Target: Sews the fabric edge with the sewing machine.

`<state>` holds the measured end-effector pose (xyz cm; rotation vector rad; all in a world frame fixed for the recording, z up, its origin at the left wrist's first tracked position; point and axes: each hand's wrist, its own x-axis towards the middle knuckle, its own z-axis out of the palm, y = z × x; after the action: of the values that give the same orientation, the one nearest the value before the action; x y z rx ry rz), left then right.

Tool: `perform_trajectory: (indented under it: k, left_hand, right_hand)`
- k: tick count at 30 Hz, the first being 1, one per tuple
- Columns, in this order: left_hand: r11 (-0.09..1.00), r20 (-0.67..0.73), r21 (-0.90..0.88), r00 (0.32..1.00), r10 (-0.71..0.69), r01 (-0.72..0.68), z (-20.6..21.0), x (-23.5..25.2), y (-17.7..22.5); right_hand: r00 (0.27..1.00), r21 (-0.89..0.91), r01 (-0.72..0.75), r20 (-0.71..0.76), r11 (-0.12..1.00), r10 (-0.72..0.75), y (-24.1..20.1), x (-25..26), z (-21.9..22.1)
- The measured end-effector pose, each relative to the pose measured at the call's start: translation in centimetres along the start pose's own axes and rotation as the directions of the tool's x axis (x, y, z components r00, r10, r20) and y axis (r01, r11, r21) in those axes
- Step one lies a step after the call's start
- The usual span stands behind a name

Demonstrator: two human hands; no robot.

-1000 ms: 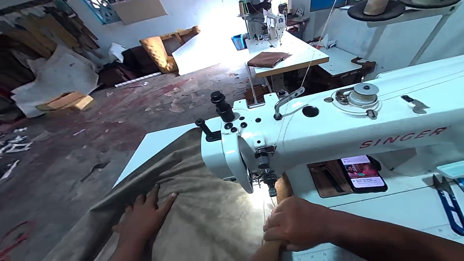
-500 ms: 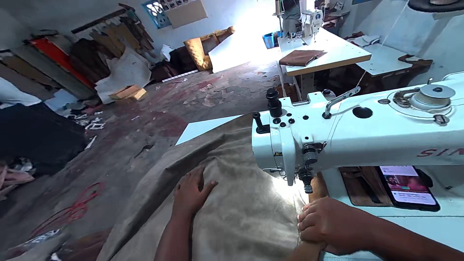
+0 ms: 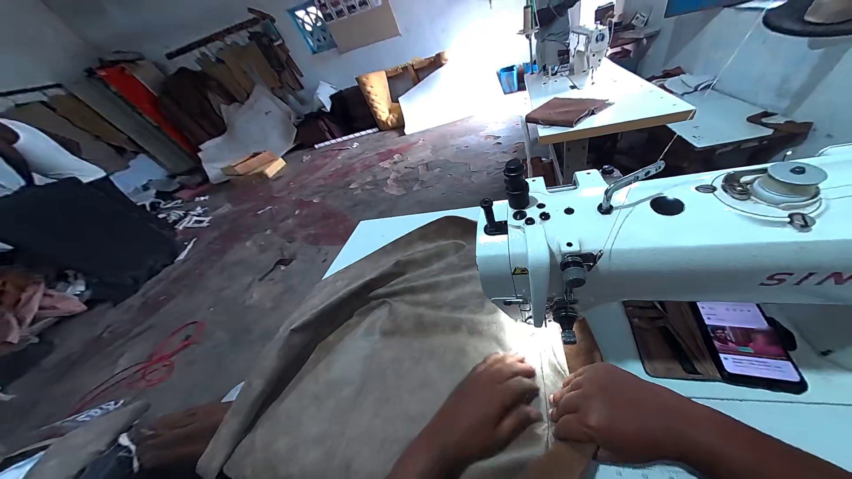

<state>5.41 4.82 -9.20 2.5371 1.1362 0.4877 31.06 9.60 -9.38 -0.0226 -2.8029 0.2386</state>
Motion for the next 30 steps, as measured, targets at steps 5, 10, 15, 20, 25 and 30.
perform_trajectory:
  k: [5, 10, 15, 20, 25, 30]
  left_hand:
    - [0.998, 0.059, 0.050, 0.998, -0.033, 0.030, 0.8, -1.1, -0.3]
    - [0.997, 0.073, 0.061, 0.996, -0.054, 0.049, 0.3, -0.3, -1.0]
    - [0.991, 0.159, 0.031, 0.978, -0.135, 0.131, -0.7, 1.5, -2.1]
    - [0.982, 0.194, 0.010, 0.963, -0.187, 0.188, -1.1, 3.0, -3.2]
    - [0.975, 0.219, 0.014, 0.951, -0.219, 0.222, -1.9, 4.6, -4.1]
    - [0.955, 0.260, 0.066, 0.919, -0.295, 0.288, -2.7, 6.2, -4.6]
  right_hand:
    - [0.999, 0.066, -0.014, 0.040, 0.998, 0.012, 0.3, -0.1, -0.4]
    - [0.998, 0.039, -0.058, 0.028, 0.998, 0.057, 0.4, 0.0, -0.4]
    - [0.989, 0.032, -0.147, 0.018, 0.989, 0.146, 1.3, 0.0, -0.5]
    - [0.973, 0.040, -0.229, -0.018, 0.973, 0.230, 2.2, 0.0, -0.4]
    - [0.927, 0.042, -0.373, -0.011, 0.927, 0.374, 2.4, 0.3, -1.0]
    - [0.882, 0.073, -0.464, -0.057, 0.883, 0.469, 2.5, 0.5, -1.8]
